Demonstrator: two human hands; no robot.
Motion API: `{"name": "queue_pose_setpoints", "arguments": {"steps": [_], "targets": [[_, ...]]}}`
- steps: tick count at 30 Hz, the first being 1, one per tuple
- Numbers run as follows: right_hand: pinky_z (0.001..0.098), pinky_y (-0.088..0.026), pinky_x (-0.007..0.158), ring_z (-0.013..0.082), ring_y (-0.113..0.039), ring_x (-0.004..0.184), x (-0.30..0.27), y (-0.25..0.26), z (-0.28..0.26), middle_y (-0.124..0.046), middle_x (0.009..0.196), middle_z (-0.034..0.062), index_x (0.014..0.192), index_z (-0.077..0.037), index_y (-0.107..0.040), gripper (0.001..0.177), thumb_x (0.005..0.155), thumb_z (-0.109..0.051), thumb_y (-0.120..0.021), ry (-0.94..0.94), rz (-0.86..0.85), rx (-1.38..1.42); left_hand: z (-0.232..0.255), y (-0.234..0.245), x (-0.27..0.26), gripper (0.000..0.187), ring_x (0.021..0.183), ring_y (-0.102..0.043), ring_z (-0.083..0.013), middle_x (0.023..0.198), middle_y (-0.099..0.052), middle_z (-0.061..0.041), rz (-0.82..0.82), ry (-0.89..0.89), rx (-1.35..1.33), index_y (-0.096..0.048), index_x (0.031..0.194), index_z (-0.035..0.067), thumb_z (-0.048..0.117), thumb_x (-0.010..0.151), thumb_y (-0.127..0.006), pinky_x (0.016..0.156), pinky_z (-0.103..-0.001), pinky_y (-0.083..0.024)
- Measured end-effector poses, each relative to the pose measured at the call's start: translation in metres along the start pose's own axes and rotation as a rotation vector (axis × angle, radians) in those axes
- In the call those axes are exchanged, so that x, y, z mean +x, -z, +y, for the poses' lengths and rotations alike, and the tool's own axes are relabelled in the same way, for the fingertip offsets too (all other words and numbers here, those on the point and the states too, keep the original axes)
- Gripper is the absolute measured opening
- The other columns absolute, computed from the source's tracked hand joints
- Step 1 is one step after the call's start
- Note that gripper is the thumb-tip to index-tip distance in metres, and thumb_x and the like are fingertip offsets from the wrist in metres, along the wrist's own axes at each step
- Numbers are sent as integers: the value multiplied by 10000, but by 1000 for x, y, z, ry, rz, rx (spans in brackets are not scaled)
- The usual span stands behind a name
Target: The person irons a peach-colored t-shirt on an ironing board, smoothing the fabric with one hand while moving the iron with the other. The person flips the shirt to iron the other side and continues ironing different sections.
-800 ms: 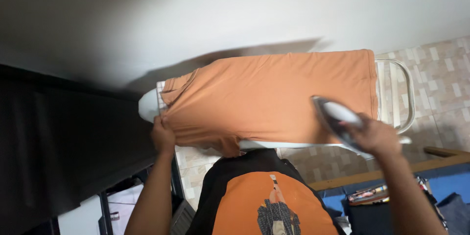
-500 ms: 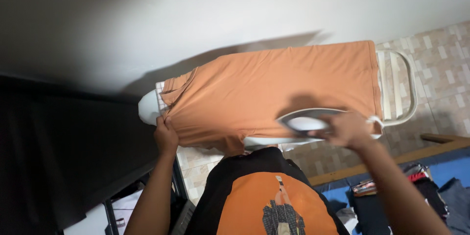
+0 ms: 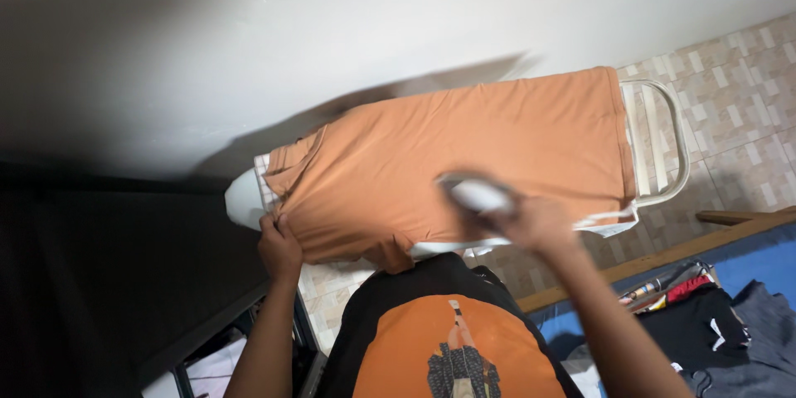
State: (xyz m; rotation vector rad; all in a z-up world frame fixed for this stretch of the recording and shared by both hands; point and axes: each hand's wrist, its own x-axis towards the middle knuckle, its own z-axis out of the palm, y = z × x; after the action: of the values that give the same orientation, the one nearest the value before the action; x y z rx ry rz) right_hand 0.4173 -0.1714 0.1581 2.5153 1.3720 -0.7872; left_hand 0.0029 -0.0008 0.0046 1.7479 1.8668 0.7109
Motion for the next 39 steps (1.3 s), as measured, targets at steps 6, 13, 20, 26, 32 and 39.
{"name": "queue_pose_setpoints", "arguments": {"steps": [6,13,20,26,32,39], "targets": [[516,-514,932,410,-686,1101,39,17,152,-712,1171,255,1322,-77,-684,832,832,-750,-675,-586,299,324,7,6,1,326,951,-659,-515,1014,-709,-281,-61,11,48,-582,1176,25,331,1073,-534,757,-575,-501],[497,-569,823,401,-751,941,68,26,182,-749,962,277,1156,20,-762,710,868,-628,-740,-392,329,445,4,5,13,442,914,-699,-455,970,-736,-255,-76,63,73,-684,1101,50,472,1037,-570,764,-528,-524],[476,-593,748,347,-777,757,73,44,12,-774,823,215,1067,-72,-794,637,858,-656,-646,-132,23,317,-10,-36,104,507,776,-703,-384,915,-720,-233,-169,282,-331,-744,1025,-19,475,908,-744,712,-462,-491],[504,-569,806,401,-733,902,44,23,-118,-758,956,226,1190,-75,-706,645,913,-647,-593,120,45,139,-5,-43,127,344,899,-727,-317,1004,-777,-167,41,-95,-372,-745,1081,38,356,977,-664,832,-410,-535],[518,-569,811,415,-733,918,55,23,-135,-753,979,232,1267,-127,-674,634,911,-638,-558,-35,102,205,10,-36,117,412,949,-665,-481,1019,-710,-271,3,62,-28,-683,1135,35,423,1023,-600,837,-524,-517],[519,-546,779,420,-709,882,104,42,-21,-732,941,254,1096,20,-733,666,969,-626,-636,-326,403,381,7,-31,121,476,977,-660,-481,1034,-712,-263,-65,30,49,-696,1155,63,490,1024,-529,849,-550,-505]]}}
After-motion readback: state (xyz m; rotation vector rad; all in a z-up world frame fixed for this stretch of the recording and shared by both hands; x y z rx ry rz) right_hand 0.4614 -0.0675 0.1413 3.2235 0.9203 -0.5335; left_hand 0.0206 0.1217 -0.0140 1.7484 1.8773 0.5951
